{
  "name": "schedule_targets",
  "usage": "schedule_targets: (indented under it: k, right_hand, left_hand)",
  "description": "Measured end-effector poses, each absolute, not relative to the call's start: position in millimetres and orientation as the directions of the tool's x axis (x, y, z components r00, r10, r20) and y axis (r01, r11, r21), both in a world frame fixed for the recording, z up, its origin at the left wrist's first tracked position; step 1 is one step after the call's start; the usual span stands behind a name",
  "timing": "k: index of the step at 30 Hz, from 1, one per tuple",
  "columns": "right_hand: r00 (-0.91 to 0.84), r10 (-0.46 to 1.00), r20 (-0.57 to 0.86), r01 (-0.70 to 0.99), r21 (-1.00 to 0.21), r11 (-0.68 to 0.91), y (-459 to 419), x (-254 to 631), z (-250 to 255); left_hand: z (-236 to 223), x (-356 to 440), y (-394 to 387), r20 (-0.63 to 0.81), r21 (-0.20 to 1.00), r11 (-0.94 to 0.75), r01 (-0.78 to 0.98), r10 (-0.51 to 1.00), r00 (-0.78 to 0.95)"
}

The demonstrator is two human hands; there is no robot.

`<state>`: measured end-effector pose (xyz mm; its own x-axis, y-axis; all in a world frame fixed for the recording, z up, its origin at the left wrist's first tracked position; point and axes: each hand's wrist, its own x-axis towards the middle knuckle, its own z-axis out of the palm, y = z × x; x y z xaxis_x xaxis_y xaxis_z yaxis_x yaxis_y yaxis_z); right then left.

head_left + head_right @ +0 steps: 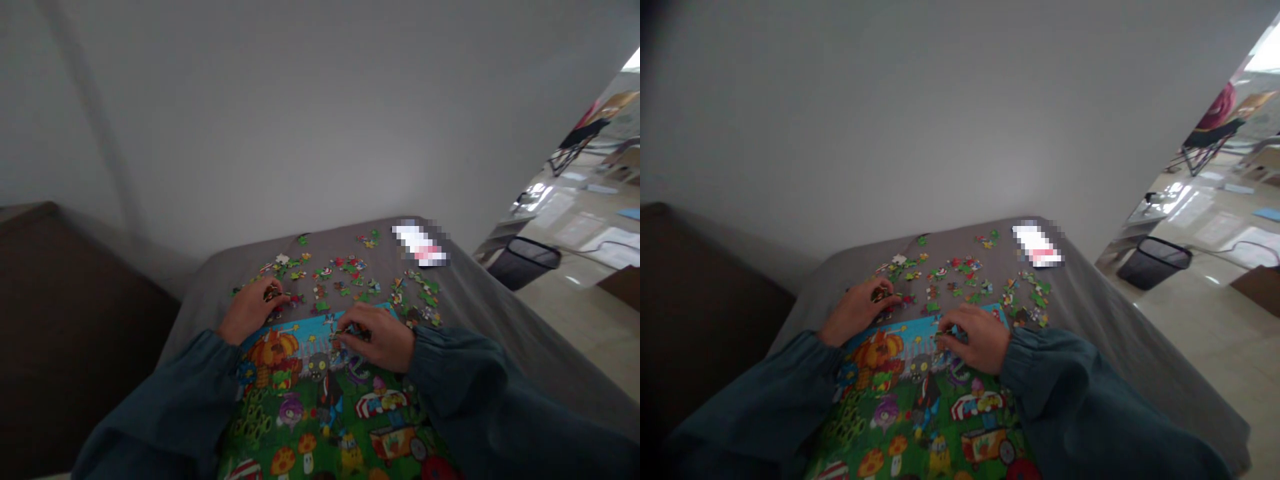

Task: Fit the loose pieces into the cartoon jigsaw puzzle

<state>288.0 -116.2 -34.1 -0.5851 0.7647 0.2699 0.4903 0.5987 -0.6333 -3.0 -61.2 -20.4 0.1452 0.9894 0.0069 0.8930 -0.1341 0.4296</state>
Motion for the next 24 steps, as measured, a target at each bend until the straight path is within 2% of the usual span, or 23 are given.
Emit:
schedule_targets:
  k: [4, 10, 19, 24]
  right_hand:
    - [-0.637, 0.73, 0.247, 0.396, -0.708, 0.585, -119.9, 287.5, -25.0]
    - [-0.597, 0.768, 0.233, 0.292, -0.828, 0.478, -132.9, 284.6, -18.4]
    - [-0.634, 0.735, 0.24, 0.291, -0.807, 0.515, -135.0, 282.7, -24.0]
    - [-0.636, 0.751, 0.174, 0.299, -0.842, 0.449, -135.8, 283.2, -19.3]
  left_hand:
    - [-2.7, 12.9, -83.7, 0.052, 0.543, -0.214, 0.812, 0.974, 0.221]
    - [20.0, 55.8, -142.1, -0.026, 0.686, -0.263, 0.679, 0.923, 0.384]
    - [4.7, 62.2, -159.6, -0.083, 0.757, -0.179, 0.628, 0.928, 0.364]
    - [2.4, 64.1, -162.2, -0.116, 0.825, -0.122, 0.551, 0.919, 0.377]
